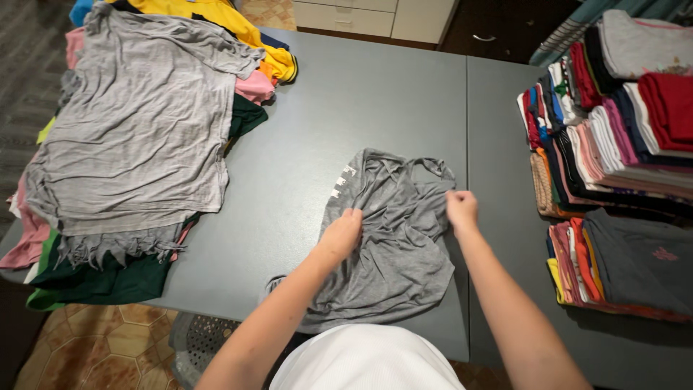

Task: The person folds shirts by hand on a table and stacks them neatly on a pile of other folded clothes.

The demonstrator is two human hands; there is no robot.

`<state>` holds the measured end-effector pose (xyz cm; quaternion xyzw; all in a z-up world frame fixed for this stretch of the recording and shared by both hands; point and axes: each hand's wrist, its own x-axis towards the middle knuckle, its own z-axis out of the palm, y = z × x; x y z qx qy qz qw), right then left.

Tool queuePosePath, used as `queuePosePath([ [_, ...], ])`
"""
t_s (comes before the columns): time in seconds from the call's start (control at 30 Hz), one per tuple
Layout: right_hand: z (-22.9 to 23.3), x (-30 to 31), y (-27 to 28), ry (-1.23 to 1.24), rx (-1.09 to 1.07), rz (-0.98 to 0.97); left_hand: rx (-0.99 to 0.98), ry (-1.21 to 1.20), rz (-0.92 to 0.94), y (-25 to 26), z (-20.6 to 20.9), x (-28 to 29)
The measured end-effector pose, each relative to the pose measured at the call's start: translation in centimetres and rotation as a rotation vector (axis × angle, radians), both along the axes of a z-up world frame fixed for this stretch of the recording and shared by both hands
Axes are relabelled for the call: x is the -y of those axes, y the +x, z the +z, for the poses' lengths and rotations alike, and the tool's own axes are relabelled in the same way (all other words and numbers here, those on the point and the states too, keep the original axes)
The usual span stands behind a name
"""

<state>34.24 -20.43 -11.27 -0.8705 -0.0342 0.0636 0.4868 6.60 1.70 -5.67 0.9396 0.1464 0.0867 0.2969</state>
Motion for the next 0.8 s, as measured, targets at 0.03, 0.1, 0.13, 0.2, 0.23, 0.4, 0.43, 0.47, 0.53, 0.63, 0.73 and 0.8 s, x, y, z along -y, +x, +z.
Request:
queuePosePath([
  [0.03,0.8,-0.5,0.4,0.217,-0.127,-0.068,0.011,-0.023,0.000,-0.4,0.4,-0.3],
  [0.1,4.0,-2.9,0.4,0.649,-0.385,-0.209,0.025,-0.067,-0.017,-1.6,1.3,-1.1],
  [0.13,6.0,-4.9,-0.3,0.678,-0.296,-0.131,0.032,-0.089,-0.027,-2.2,1.6,-1.5],
  [0.2,10.3,-8.2,-3.7,0.647,-0.245,0.063,0.022,-0.145,0.029,-3.1,1.8,-2.0],
  [0.23,12.4,-9.7,-5.8,0.590,-0.281,0.182,0.019,-0.172,0.057,-3.3,1.6,-2.3],
  [0.4,16.1,-12.5,-9.6,0.475,-0.457,0.915,0.067,-0.247,0.111,-3.7,-0.9,-3.4],
  [0.43,14.6,-12.5,-8.7,0.429,-0.417,0.822,0.111,-0.238,0.109,-3.6,-1.3,-3.5],
  [0.47,12.5,-12.3,-7.3,0.383,-0.378,0.729,0.074,-0.286,0.136,-3.7,-1.4,-3.5],
  [0.53,7.5,-11.2,-4.8,0.307,-0.273,0.632,-0.002,-0.385,0.192,-4.0,-1.1,-3.2],
  [0.63,2.8,-9.1,-3.9,0.245,-0.117,0.707,0.060,-0.427,0.214,-4.3,-0.2,-2.7],
  [0.73,4.5,-8.3,-6.8,0.107,0.076,0.961,0.125,-0.356,0.183,-4.1,1.1,-2.7],
  [0.8,7.5,-8.1,-8.9,-0.154,0.404,1.099,0.161,-0.463,0.120,-4.5,2.5,-2.9],
])
